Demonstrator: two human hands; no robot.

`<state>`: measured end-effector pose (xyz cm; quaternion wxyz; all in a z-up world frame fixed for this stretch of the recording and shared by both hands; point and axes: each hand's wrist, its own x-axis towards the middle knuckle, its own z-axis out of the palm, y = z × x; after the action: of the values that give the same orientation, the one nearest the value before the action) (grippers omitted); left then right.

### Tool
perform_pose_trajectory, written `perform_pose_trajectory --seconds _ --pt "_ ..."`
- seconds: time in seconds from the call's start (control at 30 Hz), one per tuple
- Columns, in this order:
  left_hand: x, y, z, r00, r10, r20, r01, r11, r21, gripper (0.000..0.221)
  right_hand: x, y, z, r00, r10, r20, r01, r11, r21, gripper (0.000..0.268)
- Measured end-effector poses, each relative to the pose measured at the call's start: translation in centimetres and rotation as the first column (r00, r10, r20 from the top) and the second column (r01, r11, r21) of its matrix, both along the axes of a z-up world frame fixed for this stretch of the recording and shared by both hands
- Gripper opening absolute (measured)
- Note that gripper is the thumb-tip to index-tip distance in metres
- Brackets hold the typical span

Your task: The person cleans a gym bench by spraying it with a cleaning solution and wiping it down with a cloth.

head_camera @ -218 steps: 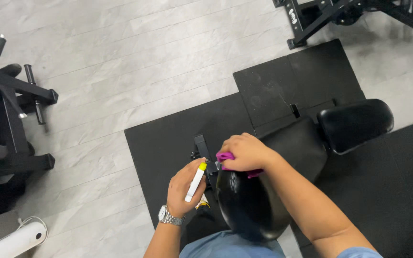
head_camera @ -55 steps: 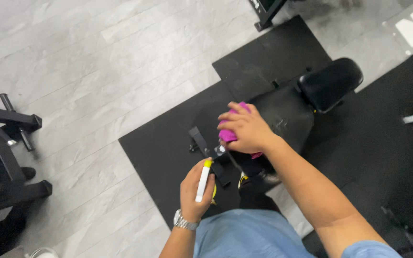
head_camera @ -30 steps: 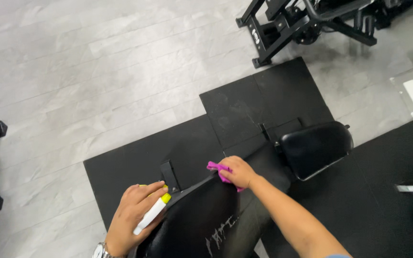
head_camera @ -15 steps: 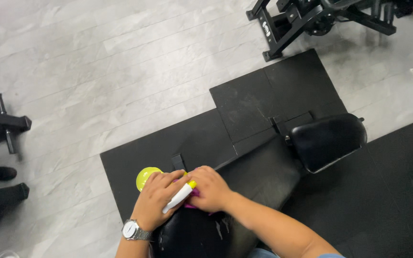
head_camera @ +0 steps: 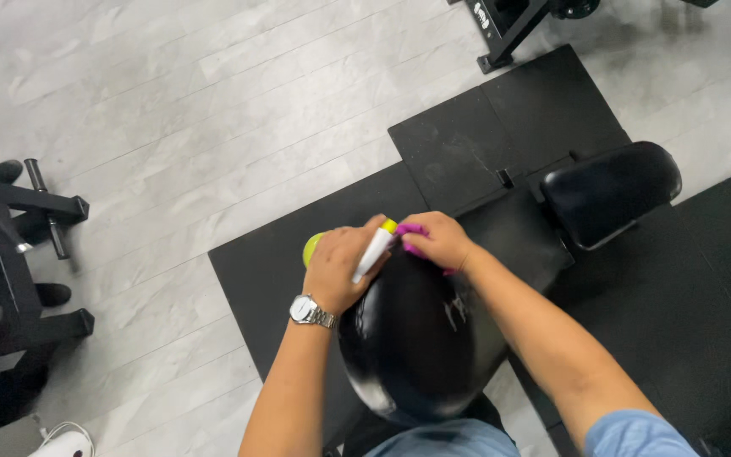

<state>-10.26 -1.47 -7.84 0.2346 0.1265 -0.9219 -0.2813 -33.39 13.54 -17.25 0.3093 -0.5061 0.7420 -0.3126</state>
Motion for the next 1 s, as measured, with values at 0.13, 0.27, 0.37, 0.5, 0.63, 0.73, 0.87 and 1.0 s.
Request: perform_pose_trajectory --seconds 0.13,0.27,0.37,0.5,0.63,0.73,0.87,1.0 --pt "4.8 1.2 0.4 0.985 0.111 -0.133 -0.110 0.994 0.019 0.048 11.6 4.1 8.8 0.980 0.027 -0.196 -0.098 0.926 -0.364 0.053" --pt "10.2 2.4 1.0 0.978 0.115 -0.176 -0.095 0.988 0.120 0.055 18.5 12.7 14.7 0.932 0.197 -0.304 -0.296 0.897 -0.328 0.066" --pt "13.5 4.1 2.3 0.986 0.071 -0.152 -0.054 0.992 0.116 0.046 19.5 17.3 14.4 0.947 0.235 -0.221 -0.285 0.930 -0.232 0.073" --pt "17.1 7.6 2.9 0.989 0.122 -0.082 -0.105 0.977 0.185 0.044 17.9 13.8 12.9 0.918 0.176 -0.355 -0.253 0.950 -0.184 0.075" --pt "18.4 10.8 4.0 0.976 0.175 0.127 -0.196 0.965 0.177 0.053 10.7 4.5 9.8 0.963 0.126 -0.238 -0.171 0.969 -0.178 0.075" --pt "18.4 13.1 5.6 0.985 0.170 0.022 -0.170 0.958 0.232 0.046 6.0 0.7 8.1 0.994 0.013 -0.112 -0.013 1.000 0.003 0.071" --pt "18.7 15.1 6.6 0.981 0.190 -0.043 -0.175 0.958 0.229 0.041 3.2 2.9 5.5 0.985 -0.169 -0.017 0.169 0.985 0.031 0.060" --pt "19.9 16.3 7.0 0.980 0.161 -0.114 -0.126 0.956 0.266 0.039 2.9 10.1 4.0 0.884 -0.448 0.130 0.418 0.885 0.205 0.071"
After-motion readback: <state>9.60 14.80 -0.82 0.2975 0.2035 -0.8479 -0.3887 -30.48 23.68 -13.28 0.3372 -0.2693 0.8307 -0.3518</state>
